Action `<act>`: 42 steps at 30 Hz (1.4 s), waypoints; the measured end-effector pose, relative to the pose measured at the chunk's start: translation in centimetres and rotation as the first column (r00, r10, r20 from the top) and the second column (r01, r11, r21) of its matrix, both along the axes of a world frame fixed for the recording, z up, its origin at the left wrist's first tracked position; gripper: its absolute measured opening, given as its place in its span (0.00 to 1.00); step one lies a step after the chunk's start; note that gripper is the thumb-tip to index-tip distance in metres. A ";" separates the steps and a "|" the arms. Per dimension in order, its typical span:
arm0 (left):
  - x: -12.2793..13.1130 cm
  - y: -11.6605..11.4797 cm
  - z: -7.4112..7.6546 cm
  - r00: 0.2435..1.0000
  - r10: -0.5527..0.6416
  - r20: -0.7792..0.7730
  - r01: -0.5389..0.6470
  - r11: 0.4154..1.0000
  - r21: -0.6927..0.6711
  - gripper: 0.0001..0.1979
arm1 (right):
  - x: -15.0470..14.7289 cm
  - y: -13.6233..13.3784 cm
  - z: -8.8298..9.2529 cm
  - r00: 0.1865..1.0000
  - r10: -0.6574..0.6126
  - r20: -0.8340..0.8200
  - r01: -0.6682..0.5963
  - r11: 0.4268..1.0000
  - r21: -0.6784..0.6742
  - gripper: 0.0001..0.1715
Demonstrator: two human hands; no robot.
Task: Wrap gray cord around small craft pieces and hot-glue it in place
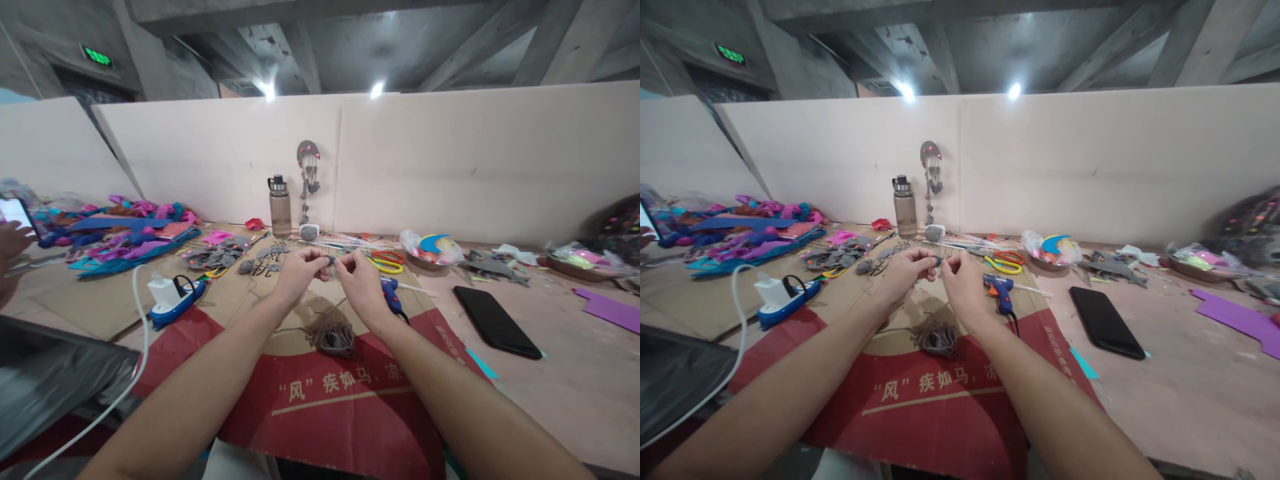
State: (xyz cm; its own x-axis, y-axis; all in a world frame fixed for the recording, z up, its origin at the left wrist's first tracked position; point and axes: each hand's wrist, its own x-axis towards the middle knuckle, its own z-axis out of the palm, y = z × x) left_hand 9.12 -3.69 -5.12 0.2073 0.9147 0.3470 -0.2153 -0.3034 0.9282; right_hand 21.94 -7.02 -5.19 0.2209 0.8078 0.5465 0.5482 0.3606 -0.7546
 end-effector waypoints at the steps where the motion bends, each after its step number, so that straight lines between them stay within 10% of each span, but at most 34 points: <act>1: 0.0 0.0 0.0 1.000 -0.007 0.003 0.007 1.000 -0.007 0.07 | 0.0 0.0 0.0 1.000 -0.004 0.002 0.004 1.000 0.001 0.08; 18: -0.4 0.0 0.7 0.969 -0.224 0.101 0.243 0.933 -0.266 0.09 | 1.7 2.0 -1.4 0.948 0.182 -0.261 -0.209 0.974 -0.083 0.11; 33: -0.4 0.1 0.3 0.981 -0.151 -0.122 0.140 0.986 -0.091 0.08 | 1.2 0.4 -0.3 0.988 0.153 -0.018 -0.154 0.985 -0.078 0.09; 42: -1.4 0.8 0.4 0.932 -0.343 -0.116 0.302 0.914 -0.272 0.13 | 2.1 0.5 -0.4 0.992 0.128 0.003 -0.127 0.985 -0.113 0.07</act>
